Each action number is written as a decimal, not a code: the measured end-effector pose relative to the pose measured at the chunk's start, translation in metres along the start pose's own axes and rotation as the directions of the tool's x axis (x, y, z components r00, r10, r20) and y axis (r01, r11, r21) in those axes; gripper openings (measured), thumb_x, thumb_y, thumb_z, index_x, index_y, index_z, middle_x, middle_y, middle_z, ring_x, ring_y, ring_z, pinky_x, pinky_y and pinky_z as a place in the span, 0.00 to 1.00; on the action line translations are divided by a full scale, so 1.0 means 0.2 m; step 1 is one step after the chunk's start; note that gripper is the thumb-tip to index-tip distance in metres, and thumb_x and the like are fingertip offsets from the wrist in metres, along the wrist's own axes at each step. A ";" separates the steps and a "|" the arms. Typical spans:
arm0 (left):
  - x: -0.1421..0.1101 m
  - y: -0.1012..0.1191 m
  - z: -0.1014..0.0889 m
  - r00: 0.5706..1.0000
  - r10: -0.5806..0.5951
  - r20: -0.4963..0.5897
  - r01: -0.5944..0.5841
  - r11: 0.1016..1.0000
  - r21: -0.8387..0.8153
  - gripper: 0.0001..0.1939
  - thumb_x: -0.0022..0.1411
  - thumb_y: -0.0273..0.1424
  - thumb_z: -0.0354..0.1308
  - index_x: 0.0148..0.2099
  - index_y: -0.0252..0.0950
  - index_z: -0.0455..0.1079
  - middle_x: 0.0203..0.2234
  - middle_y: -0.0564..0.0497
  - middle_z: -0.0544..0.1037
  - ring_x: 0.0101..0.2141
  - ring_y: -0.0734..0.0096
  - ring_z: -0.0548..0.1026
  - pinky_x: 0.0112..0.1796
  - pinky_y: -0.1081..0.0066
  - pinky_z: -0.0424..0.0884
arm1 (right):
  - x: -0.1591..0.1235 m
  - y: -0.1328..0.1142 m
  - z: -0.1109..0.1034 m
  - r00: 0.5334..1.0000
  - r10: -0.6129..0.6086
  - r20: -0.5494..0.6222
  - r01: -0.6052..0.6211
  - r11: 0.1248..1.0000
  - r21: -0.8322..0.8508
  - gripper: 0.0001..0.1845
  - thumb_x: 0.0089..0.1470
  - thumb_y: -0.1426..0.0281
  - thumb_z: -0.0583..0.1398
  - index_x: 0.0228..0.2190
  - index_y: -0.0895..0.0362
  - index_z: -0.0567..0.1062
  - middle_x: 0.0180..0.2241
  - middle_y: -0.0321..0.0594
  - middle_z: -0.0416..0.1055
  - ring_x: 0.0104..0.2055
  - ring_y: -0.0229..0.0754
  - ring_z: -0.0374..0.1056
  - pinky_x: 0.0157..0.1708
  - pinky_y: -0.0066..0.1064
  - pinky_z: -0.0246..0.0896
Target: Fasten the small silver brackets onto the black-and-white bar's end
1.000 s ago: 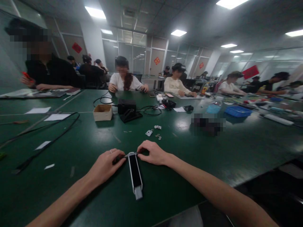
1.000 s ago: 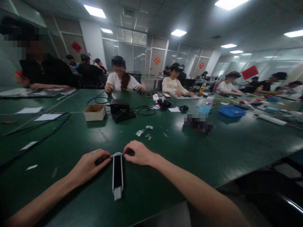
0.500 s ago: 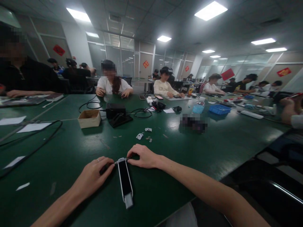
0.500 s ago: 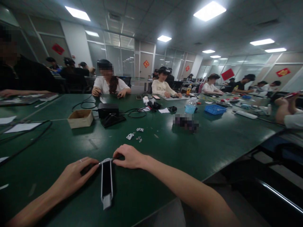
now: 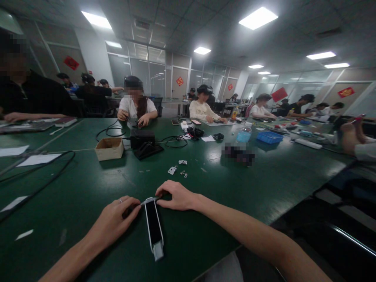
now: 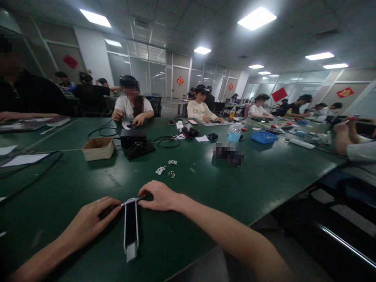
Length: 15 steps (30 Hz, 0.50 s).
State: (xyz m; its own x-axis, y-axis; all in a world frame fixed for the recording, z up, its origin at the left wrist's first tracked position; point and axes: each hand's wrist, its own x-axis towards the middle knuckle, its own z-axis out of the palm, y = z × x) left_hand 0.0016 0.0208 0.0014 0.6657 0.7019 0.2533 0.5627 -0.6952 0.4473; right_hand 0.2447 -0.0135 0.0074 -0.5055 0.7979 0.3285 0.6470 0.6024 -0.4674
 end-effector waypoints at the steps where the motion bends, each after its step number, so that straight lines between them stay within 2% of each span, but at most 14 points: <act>1: 0.00 0.00 0.00 1.000 0.000 -0.001 0.000 1.000 -0.004 0.19 0.62 0.45 0.47 0.39 0.40 0.73 0.33 0.49 0.78 0.32 0.63 0.76 0.35 0.68 0.72 | 0.00 0.00 0.00 1.000 -0.002 -0.001 0.002 1.000 -0.005 0.11 0.54 0.66 0.60 0.38 0.59 0.72 0.36 0.40 0.70 0.38 0.38 0.65 0.40 0.29 0.61; 15: 0.00 -0.01 0.01 1.000 0.019 -0.018 -0.019 1.000 -0.002 0.17 0.62 0.43 0.47 0.39 0.40 0.73 0.32 0.50 0.78 0.33 0.65 0.76 0.35 0.70 0.72 | 0.01 0.01 0.01 1.000 -0.027 0.012 0.028 0.998 -0.061 0.10 0.57 0.66 0.59 0.39 0.59 0.74 0.35 0.39 0.71 0.38 0.38 0.65 0.39 0.29 0.60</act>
State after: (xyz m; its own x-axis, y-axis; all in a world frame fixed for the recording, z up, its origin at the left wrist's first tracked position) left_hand 0.0016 0.0217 -0.0014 0.6673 0.6915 0.2769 0.5490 -0.7078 0.4445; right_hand 0.2425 -0.0109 0.0053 -0.5299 0.7807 0.3313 0.6662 0.6249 -0.4070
